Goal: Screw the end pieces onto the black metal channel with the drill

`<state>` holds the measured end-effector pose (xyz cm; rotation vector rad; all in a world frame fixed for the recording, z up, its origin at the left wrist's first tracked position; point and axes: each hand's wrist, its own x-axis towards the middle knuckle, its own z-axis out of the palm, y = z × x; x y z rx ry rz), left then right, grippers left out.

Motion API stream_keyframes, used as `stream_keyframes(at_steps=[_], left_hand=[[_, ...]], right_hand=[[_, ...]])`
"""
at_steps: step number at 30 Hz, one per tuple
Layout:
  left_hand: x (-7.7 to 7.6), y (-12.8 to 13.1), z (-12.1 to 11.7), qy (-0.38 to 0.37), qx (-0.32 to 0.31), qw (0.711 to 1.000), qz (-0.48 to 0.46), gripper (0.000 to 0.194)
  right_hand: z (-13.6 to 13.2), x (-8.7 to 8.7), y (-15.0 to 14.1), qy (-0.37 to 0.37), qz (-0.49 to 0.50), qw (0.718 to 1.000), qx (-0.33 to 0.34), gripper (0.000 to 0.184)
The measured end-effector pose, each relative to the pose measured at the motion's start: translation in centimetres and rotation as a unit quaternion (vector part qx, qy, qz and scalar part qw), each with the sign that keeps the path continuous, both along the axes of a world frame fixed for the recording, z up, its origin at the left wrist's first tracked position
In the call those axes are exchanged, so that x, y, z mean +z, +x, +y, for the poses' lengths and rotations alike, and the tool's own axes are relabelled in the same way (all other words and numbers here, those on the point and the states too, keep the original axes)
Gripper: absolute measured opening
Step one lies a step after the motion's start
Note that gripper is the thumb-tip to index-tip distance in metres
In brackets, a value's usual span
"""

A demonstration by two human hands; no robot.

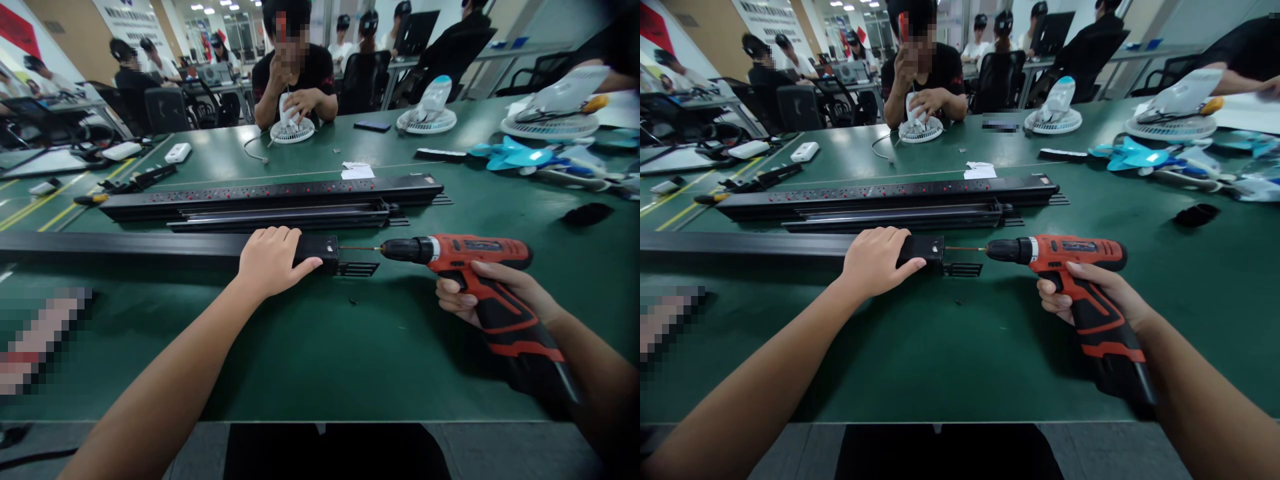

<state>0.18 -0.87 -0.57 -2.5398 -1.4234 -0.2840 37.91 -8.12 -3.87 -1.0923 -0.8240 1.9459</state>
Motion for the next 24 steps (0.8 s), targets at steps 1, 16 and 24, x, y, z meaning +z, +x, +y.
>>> stream_keyframes(at_steps=[1,16,24], left_hand=[[0.0,-0.01,0.0,0.0,-0.001,1.0,0.001,0.07],[-0.1,0.04,-0.01,0.011,0.001,1.0,-0.001,0.067],[-0.02,0.01,-0.02,0.007,0.003,1.0,0.001,0.067]], right_hand=[[0.0,-0.02,0.0,-0.001,-0.001,1.0,0.002,0.03],[-0.04,-0.08,0.05,0.005,0.005,1.0,-0.004,0.029],[0.04,-0.22,0.1,-0.006,0.035,0.999,-0.005,0.029]])
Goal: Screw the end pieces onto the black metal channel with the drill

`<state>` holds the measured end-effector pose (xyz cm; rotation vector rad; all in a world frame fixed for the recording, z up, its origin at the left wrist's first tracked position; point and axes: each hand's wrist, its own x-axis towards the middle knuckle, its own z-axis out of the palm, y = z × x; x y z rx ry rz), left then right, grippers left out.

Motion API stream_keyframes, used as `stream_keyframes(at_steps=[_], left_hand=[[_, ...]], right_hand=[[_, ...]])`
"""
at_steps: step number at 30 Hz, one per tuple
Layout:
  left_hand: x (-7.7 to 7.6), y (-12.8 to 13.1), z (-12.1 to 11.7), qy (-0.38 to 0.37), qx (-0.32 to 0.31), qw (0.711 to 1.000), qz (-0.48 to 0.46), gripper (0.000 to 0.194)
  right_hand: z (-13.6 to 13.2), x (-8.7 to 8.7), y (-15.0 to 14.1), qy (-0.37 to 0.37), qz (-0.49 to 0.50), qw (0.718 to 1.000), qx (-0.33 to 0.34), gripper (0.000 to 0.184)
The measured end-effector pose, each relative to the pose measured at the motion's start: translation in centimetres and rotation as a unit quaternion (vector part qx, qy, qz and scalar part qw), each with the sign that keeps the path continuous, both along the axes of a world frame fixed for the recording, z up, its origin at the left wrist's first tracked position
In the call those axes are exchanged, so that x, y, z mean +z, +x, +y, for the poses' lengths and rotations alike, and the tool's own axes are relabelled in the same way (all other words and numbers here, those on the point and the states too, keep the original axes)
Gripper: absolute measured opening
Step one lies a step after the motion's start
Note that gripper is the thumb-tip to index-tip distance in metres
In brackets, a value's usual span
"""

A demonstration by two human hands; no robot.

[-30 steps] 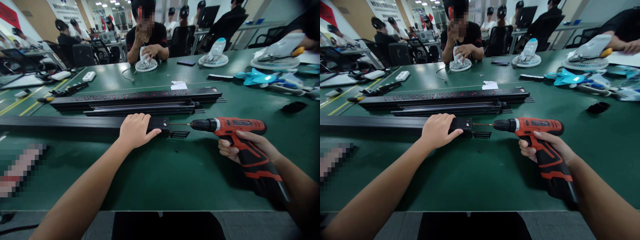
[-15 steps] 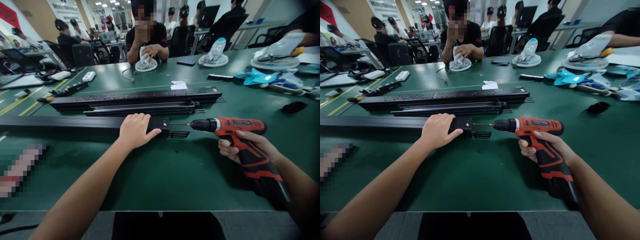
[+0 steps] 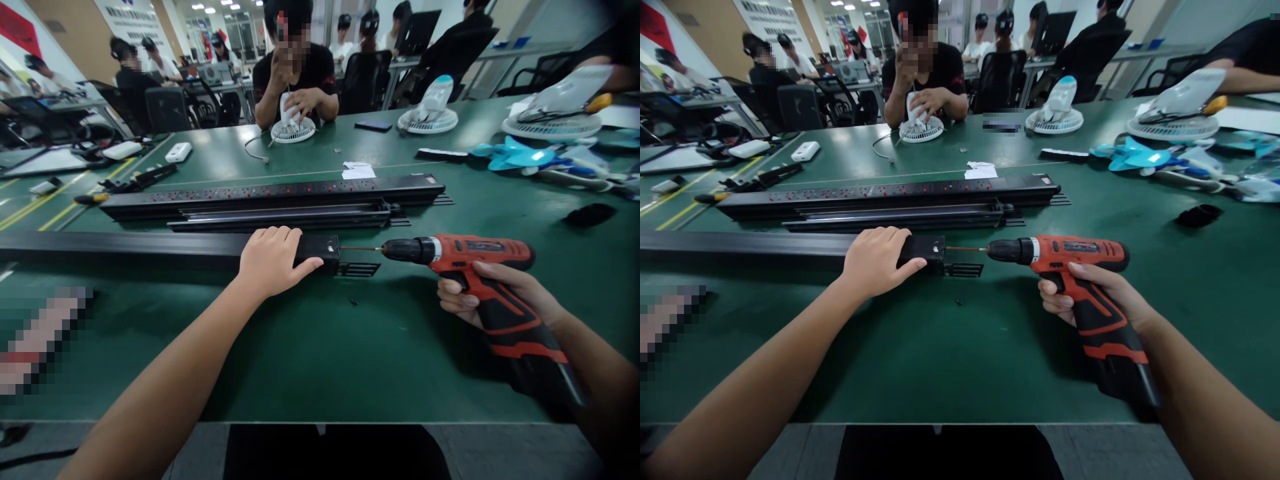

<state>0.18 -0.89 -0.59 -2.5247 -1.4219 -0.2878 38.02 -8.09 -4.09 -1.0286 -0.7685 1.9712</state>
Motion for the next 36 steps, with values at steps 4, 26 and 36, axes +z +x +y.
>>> stream_keyframes(at_steps=[4,26,36], left_hand=[[0.17,0.11,-0.07,-0.012,0.006,1.0,0.003,0.068],[-0.06,0.01,0.04,-0.006,0.0,1.0,-0.001,0.07],[-0.01,0.04,-0.03,-0.005,0.0,1.0,0.0,0.068]], right_hand=[[0.0,-0.08,0.22,-0.005,0.0,1.0,0.005,0.029],[0.07,0.05,0.11,-0.019,0.004,1.0,-0.005,0.028],[-0.02,0.06,0.13,-0.011,-0.01,1.0,-0.005,0.03]])
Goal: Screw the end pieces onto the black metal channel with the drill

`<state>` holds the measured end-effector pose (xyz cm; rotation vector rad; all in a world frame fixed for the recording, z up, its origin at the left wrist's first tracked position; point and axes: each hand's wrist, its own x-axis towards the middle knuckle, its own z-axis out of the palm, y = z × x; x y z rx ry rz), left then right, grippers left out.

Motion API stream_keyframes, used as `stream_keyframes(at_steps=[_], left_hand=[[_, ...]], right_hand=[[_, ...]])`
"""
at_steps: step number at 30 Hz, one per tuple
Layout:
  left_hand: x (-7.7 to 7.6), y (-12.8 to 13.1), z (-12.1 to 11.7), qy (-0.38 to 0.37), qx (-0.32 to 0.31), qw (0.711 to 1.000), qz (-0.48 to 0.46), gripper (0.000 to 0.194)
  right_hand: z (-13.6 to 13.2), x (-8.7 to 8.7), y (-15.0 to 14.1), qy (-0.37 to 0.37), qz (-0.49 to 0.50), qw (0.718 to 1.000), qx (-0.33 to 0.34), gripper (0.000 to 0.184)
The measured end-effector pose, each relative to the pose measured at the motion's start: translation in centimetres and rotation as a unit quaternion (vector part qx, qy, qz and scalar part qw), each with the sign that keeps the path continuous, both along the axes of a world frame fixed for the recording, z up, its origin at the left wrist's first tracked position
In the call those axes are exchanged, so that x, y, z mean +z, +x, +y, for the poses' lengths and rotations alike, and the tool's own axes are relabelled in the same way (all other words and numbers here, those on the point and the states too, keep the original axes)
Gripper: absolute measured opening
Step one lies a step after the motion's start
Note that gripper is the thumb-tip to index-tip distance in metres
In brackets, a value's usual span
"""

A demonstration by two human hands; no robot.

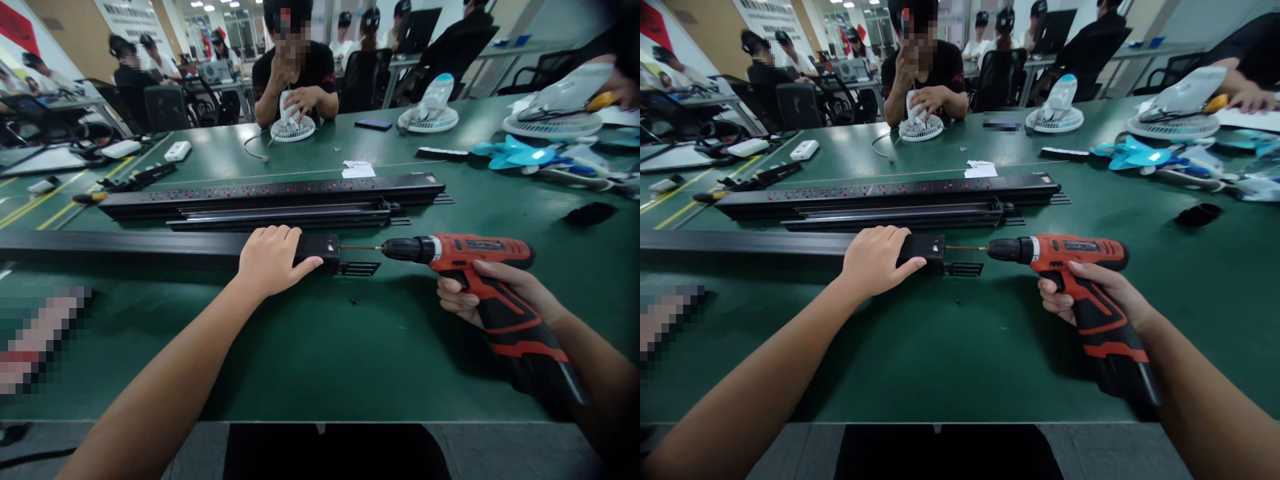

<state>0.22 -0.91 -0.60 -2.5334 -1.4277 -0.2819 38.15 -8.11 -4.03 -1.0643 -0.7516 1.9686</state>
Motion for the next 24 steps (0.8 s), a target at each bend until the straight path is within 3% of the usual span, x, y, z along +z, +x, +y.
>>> stream_keyframes(at_steps=[24], left_hand=[[-0.15,-0.1,0.07,0.009,-0.005,1.0,0.002,0.068]], right_hand=[[-0.15,0.14,-0.26,0.009,-0.028,1.0,-0.001,0.029]])
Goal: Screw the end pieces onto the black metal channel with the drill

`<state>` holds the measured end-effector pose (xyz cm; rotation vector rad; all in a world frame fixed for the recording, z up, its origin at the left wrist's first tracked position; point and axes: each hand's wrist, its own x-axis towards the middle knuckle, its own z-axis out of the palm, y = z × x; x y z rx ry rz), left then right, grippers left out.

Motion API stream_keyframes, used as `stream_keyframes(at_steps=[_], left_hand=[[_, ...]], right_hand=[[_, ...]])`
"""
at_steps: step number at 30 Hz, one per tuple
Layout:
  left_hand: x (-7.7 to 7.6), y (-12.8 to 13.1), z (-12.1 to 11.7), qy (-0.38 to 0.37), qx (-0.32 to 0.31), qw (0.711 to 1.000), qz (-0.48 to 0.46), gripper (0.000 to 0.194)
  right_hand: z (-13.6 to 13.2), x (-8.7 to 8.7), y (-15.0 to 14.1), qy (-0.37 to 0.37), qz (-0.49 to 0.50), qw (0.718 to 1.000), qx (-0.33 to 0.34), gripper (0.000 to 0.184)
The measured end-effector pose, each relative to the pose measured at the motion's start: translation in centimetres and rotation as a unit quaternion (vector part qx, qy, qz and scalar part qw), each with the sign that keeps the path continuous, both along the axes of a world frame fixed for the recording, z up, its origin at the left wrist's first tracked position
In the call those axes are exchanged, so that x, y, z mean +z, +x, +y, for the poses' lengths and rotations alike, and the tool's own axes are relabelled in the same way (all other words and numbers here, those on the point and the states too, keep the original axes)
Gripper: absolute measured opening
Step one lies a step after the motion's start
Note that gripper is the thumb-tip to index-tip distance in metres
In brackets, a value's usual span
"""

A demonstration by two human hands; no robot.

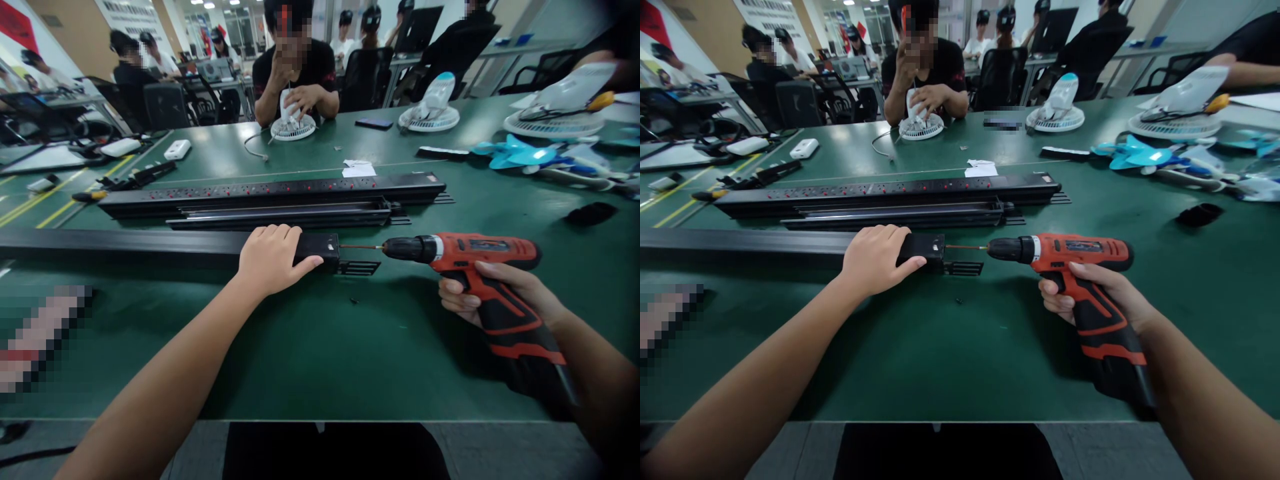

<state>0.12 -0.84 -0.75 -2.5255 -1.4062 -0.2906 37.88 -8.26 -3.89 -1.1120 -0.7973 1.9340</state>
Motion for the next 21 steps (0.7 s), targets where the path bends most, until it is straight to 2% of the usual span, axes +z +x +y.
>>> stream_keyframes(at_steps=[4,10,21], left_hand=[[0.11,0.05,-0.05,-0.005,0.001,1.0,-0.001,0.068],[0.14,0.08,-0.08,0.0,0.0,1.0,-0.006,0.066],[0.16,0.06,-0.06,-0.002,0.001,1.0,-0.008,0.067]], right_hand=[[0.0,-0.03,0.05,0.018,-0.015,1.0,0.0,0.03],[0.25,0.33,0.04,0.015,-0.045,0.998,0.046,0.034],[0.24,-0.19,0.55,0.002,-0.012,0.999,0.048,0.034]])
